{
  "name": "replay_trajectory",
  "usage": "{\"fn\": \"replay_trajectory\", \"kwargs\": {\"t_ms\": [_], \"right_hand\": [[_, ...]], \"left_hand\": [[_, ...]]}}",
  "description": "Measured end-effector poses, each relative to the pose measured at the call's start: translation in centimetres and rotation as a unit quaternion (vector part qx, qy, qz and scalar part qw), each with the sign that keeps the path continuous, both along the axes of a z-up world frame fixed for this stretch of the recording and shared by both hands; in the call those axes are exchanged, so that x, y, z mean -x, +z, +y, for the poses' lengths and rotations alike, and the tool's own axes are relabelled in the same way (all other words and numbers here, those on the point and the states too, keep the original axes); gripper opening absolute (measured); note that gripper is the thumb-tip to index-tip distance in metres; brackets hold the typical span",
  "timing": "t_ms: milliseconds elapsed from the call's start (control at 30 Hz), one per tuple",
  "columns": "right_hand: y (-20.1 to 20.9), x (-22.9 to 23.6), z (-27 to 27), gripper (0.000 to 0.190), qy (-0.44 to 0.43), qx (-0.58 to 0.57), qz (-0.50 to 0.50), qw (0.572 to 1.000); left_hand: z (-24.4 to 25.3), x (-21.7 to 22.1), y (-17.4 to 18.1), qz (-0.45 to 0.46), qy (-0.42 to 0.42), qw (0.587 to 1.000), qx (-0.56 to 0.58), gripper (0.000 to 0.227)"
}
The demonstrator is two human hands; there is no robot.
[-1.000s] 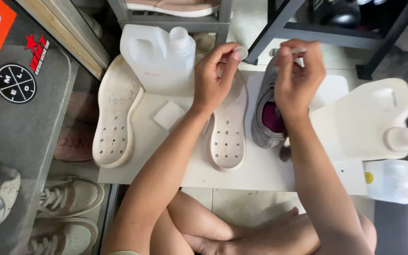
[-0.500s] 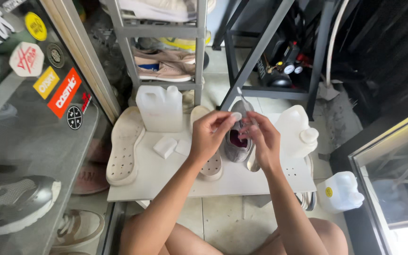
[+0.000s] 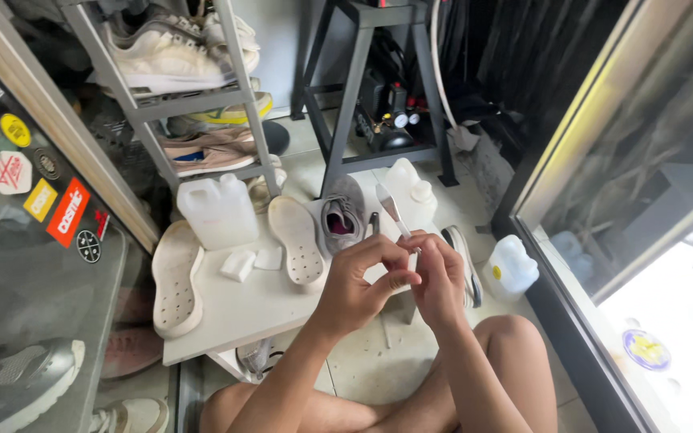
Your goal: The person sits on the floor and uses a syringe to apply liquid to the insole of a grey sneaker. They then use a small brush to scrub the insole and the interior of the shoe. The person also handles a white plastic container and a sponge during the process.
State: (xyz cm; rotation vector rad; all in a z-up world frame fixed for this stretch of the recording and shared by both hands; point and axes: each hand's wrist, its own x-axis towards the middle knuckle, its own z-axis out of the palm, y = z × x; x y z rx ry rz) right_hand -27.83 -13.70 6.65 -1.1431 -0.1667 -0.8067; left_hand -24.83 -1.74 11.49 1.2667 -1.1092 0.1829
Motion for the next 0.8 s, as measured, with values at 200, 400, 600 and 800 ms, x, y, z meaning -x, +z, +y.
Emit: {"fn": "replay_trajectory", "kwargs": {"t_ms": [200,400,600,800], "right_hand": [[0.3,2.4,-0.1,0.032,-0.042,0.052,0.124,0.99],[1.1,8.5,-0.5,0.042,-0.157,0.087,0.188,0.966],[-0.6,14.0,-3.9,0.037,-0.263,0.039,0.146,0.953],[-1.6,17.7,-7.3,0.034,-0.345,0.024,0.08,0.935]], "left_hand": [[-1.3,5.8,2.5,-0.053,-0.071,0.995,-0.044,0.017],[-3.8,9.8,3.3,-0.033,-0.223,0.974,-0.006,0.014],[-7.9,12.9,3.7,0.002,-0.306,0.952,0.028,0.013],[-11.9,17.3,2.6,0.057,-0.411,0.91,0.011,0.015]]}}
